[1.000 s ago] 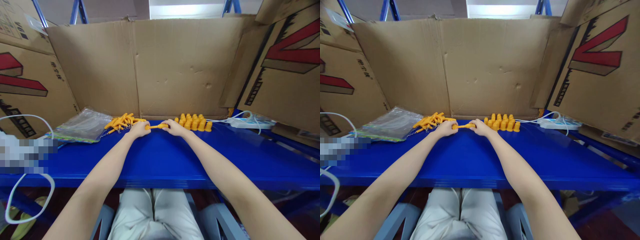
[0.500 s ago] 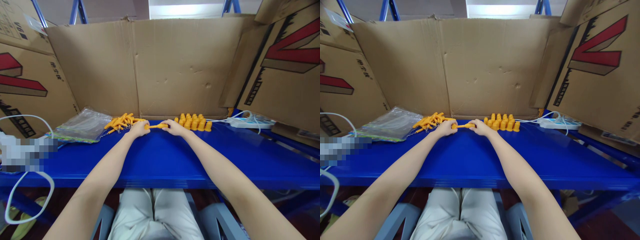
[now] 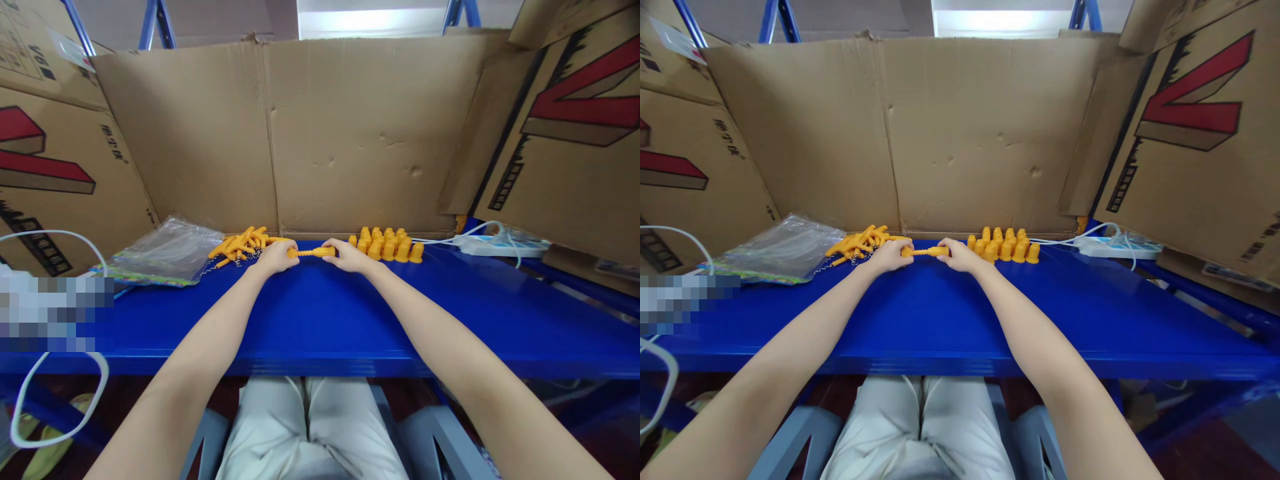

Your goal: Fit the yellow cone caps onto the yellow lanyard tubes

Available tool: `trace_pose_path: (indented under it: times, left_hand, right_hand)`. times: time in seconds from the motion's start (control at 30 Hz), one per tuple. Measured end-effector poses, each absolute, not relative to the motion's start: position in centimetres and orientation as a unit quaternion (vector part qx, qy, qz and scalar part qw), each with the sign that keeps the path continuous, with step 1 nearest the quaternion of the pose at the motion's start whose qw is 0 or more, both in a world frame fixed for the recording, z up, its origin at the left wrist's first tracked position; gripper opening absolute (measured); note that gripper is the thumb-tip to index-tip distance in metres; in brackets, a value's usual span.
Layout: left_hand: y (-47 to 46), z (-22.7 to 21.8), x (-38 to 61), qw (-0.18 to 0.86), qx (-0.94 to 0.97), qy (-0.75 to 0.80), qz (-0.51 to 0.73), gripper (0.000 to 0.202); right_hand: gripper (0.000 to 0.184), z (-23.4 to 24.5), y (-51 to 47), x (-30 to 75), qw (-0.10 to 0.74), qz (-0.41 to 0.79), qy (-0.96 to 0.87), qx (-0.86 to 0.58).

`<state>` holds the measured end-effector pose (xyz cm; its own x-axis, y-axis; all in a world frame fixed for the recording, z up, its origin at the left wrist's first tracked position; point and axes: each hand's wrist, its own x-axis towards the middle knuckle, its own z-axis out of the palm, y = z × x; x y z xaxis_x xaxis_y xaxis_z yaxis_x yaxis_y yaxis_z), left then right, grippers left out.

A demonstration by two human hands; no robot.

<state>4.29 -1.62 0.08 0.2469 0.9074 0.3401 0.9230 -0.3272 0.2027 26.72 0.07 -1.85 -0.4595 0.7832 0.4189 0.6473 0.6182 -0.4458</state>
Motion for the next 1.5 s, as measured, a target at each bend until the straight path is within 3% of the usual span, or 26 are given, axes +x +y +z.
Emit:
trace_pose_path:
  times: [0.37,0.53,0.6,0.73,0.87,1.0,1.13,1.23,1.33,1.37,1.5]
  left_hand:
    - [-1.9,0.3,4.4,0.055,-0.785,-0.597,-0.156,0.028]
    - [-1.8,0.3,4.1,0.033,-0.786,-0.59,-0.182,0.027]
    - [-1.9,0.4,4.1,0.029,-0.782,-0.592,-0.19,0.027]
    - [-2.3,0.7,4.3,0.04,-0.784,-0.591,-0.185,0.026]
    - [-2.5,0.8,4.6,0.049,-0.785,-0.593,-0.174,0.027]
    - [-2.3,0.6,4.7,0.047,-0.779,-0.601,-0.172,0.026]
    - [-2.1,0.4,4.6,0.04,-0.772,-0.61,-0.173,0.027]
    - [-2.1,0.5,4.4,0.035,-0.772,-0.61,-0.176,0.028]
    - [-2.2,0.6,4.4,0.04,-0.778,-0.6,-0.185,0.026]
    - [-2.2,0.6,4.4,0.04,-0.78,-0.596,-0.187,0.025]
    - [-2.2,0.5,4.6,0.046,-0.787,-0.587,-0.184,0.024]
  right_hand:
    - [0.037,-2.3,1.2,27.6,0.388,0.349,-0.746,-0.414]
    - [0.023,-1.4,0.3,27.6,0.385,0.421,-0.705,-0.421]
    - [0.025,-0.9,-0.4,27.3,0.363,0.428,-0.704,-0.436]
    - [0.053,-0.2,-1.3,26.7,0.333,0.409,-0.69,-0.495]
    - [0.061,-0.1,-1.2,26.3,0.319,0.384,-0.674,-0.546]
    - [0.058,-0.2,-1.0,26.6,0.312,0.41,-0.665,-0.54]
    - [0.026,-0.4,-1.0,27.2,0.329,0.444,-0.68,-0.482]
    - [0.025,-0.7,-0.9,27.5,0.342,0.444,-0.685,-0.466]
    - [0.012,-0.7,-0.8,27.5,0.353,0.444,-0.682,-0.462]
    - [0.012,-0.6,-0.9,27.5,0.353,0.443,-0.683,-0.461]
    - [0.041,-0.2,-1.2,27.3,0.333,0.435,-0.688,-0.477]
